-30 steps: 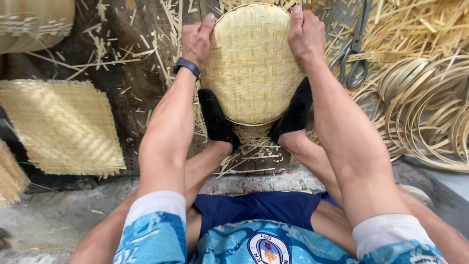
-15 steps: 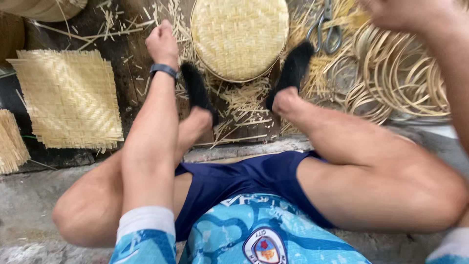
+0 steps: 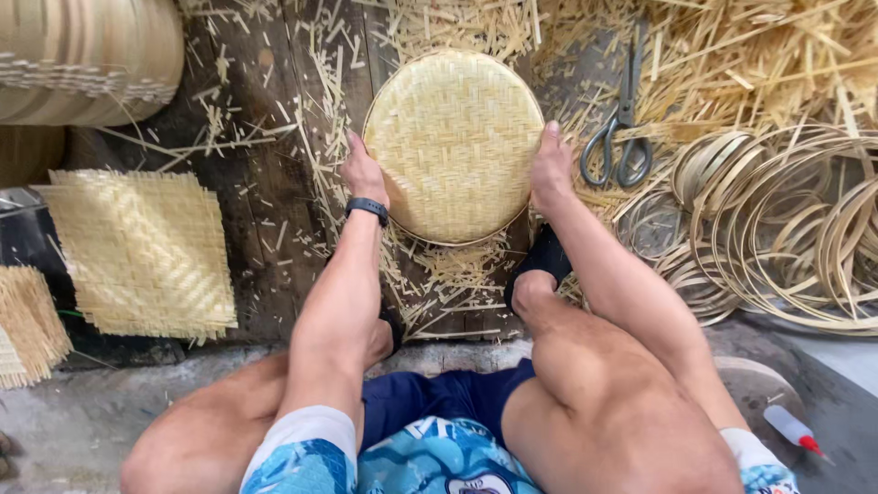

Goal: The person sits on the floor and repeatedly places a woven mat onto a circular wooden mold, then uses shears to trim the excess matting around the edge. The person flips the mold to check the fit and repeats the process with new mats.

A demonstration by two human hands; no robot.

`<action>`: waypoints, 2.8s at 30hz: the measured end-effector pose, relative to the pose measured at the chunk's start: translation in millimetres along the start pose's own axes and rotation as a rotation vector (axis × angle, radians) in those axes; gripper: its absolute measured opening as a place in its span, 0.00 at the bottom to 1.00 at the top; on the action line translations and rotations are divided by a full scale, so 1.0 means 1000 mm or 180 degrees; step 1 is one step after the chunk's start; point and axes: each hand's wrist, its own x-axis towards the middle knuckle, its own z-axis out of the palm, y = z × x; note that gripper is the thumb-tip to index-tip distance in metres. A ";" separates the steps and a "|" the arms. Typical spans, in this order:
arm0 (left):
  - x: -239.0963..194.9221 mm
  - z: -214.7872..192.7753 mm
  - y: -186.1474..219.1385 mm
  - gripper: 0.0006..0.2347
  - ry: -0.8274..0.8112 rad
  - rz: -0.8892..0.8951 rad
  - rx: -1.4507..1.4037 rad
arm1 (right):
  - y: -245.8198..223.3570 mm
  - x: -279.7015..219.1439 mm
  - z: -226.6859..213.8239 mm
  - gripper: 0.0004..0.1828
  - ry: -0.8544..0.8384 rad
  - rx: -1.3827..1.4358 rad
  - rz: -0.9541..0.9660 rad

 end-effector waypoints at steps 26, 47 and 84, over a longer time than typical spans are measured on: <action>-0.132 0.022 0.027 0.42 0.0242 0.2114 0.2696 | -0.029 -0.049 -0.001 0.37 -0.0487 -0.2917 -0.3249; -0.065 0.066 0.101 0.39 -0.0675 0.3429 0.2180 | 0.013 0.016 -0.112 0.15 0.1408 -0.2891 -0.2273; -0.187 0.068 0.032 0.46 -0.1934 0.2824 0.2767 | -0.013 0.004 -0.126 0.32 -0.0059 -0.4960 -0.1444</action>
